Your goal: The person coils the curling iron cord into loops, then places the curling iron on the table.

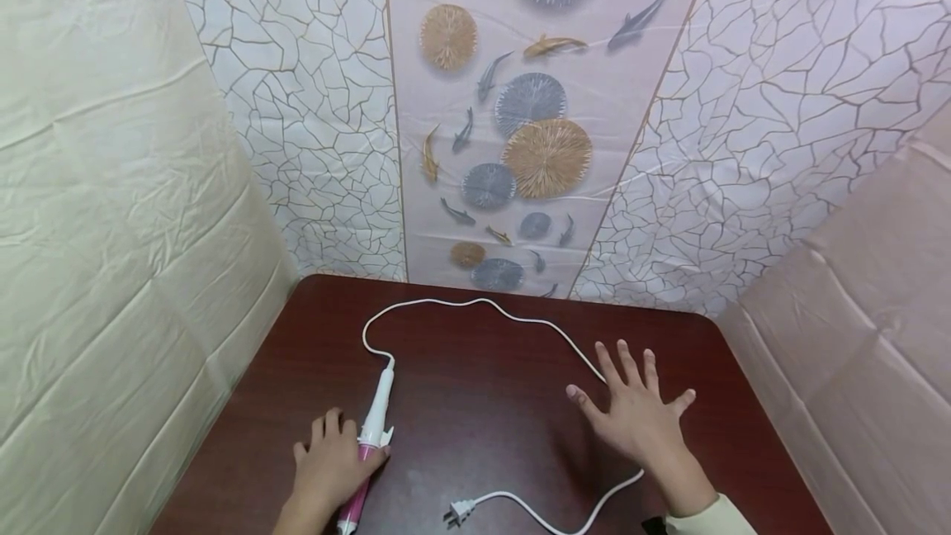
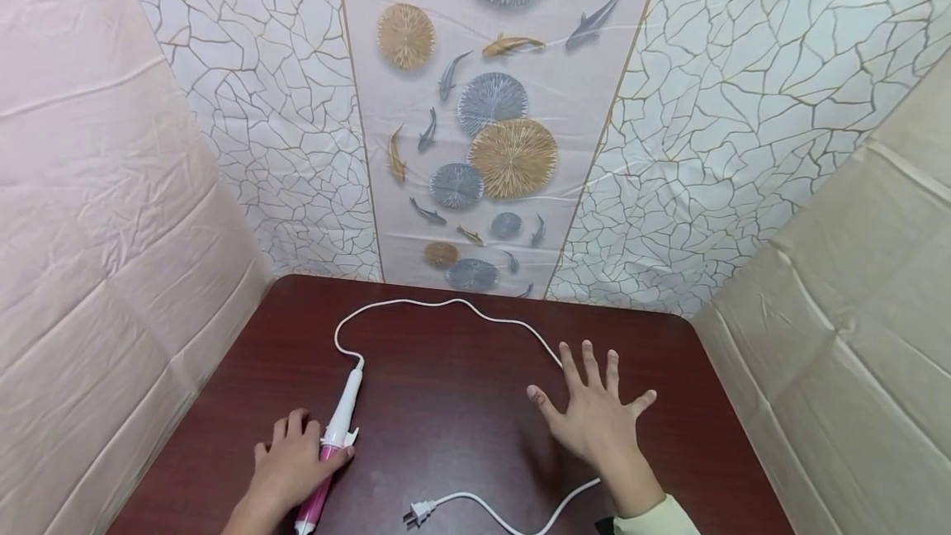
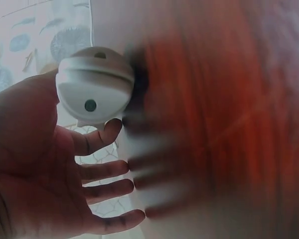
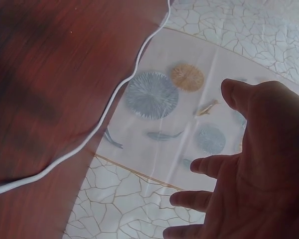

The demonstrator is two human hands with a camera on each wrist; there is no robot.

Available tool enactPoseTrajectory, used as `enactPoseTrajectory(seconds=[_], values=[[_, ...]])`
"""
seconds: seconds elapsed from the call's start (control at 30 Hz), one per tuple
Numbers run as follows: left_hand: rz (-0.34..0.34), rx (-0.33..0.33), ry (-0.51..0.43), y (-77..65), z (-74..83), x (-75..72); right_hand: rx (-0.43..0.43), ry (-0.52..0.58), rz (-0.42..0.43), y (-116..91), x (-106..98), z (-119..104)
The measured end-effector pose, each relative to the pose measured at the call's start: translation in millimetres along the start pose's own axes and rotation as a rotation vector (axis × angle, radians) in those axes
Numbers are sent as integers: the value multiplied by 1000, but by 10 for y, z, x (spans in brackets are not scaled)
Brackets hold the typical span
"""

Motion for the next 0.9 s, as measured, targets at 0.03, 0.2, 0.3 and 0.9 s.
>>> enactPoseTrajectory(seconds=[0.03, 0.2, 0.3, 0.9], values=[[-1, 0, 0, -4, 5, 4, -1, 2, -4, 0, 24, -1], [0, -1, 20, -17, 33, -2, -20, -8, -24, 4, 225, -6], [13, -5, 37, -31, 40, -24, -33, -13, -48, -13, 373, -29], [148, 46, 19, -44, 20, -232, -110, 0, -64, 35, 624, -333]])
Point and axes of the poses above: each hand's wrist, its own y-axis towards the middle knuckle, its own x-axis out of the palm, z = x × y, the point moved 4 cm from there along y, towards the middle knuckle, and after that the axes turned 1 degree about y, right-handed, at the moved point
